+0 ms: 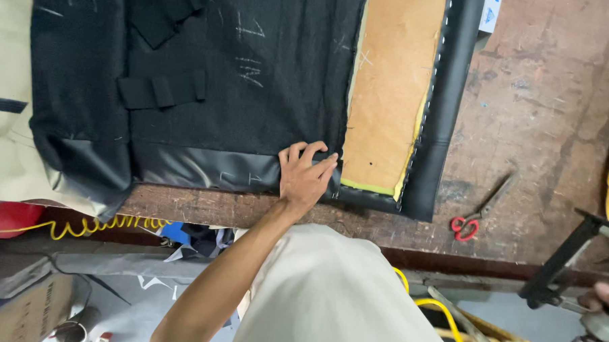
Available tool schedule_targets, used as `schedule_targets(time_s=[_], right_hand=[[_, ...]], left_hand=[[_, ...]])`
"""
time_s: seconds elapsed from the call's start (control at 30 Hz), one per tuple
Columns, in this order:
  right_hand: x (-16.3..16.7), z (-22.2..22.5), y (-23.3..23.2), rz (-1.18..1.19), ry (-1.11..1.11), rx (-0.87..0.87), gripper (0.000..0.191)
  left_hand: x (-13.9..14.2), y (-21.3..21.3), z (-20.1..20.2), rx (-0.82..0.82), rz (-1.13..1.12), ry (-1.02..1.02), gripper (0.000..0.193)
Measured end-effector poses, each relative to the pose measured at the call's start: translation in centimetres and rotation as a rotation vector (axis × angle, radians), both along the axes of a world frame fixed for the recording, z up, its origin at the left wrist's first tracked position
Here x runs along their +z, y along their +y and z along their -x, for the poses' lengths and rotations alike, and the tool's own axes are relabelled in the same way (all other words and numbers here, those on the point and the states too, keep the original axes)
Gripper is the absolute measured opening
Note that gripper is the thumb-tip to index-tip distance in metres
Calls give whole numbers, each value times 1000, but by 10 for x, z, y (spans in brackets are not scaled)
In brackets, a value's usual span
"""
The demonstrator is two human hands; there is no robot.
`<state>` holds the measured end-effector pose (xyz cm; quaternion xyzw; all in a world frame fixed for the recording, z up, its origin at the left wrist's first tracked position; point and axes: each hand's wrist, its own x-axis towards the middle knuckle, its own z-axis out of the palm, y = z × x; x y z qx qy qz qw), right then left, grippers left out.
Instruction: The person staples black upholstery fabric onto a wooden seat frame using a pneumatic staple gun. They repeatedly pull and smooth the fabric, then drive staples along the edges to secure it. The person flips the seat to check the underside and continues stapling along the perimeter.
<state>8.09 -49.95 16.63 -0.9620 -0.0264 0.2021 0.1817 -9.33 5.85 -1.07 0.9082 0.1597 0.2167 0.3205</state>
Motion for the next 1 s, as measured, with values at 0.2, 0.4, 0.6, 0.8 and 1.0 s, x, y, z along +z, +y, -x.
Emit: schedule_targets(time_s=[0.2, 0.4, 0.6, 0.8, 1.0], right_hand=[[55, 37, 128, -123, 168, 244, 25], [16, 58, 326, 236, 106, 463, 43], [-2, 67, 420, 434, 175, 658, 29], [-14, 63, 431, 488, 85, 755, 46], [-31, 54, 445, 523, 37, 905, 37]], left_hand=[[-4, 0, 1, -18, 19, -11, 20], [-10, 7, 7, -12, 84, -33, 22], [-19, 17, 14, -30, 100, 7, 26], [-27, 16, 19, -35, 147, -4, 27], [-35, 12, 16, -51, 176, 58, 26]])
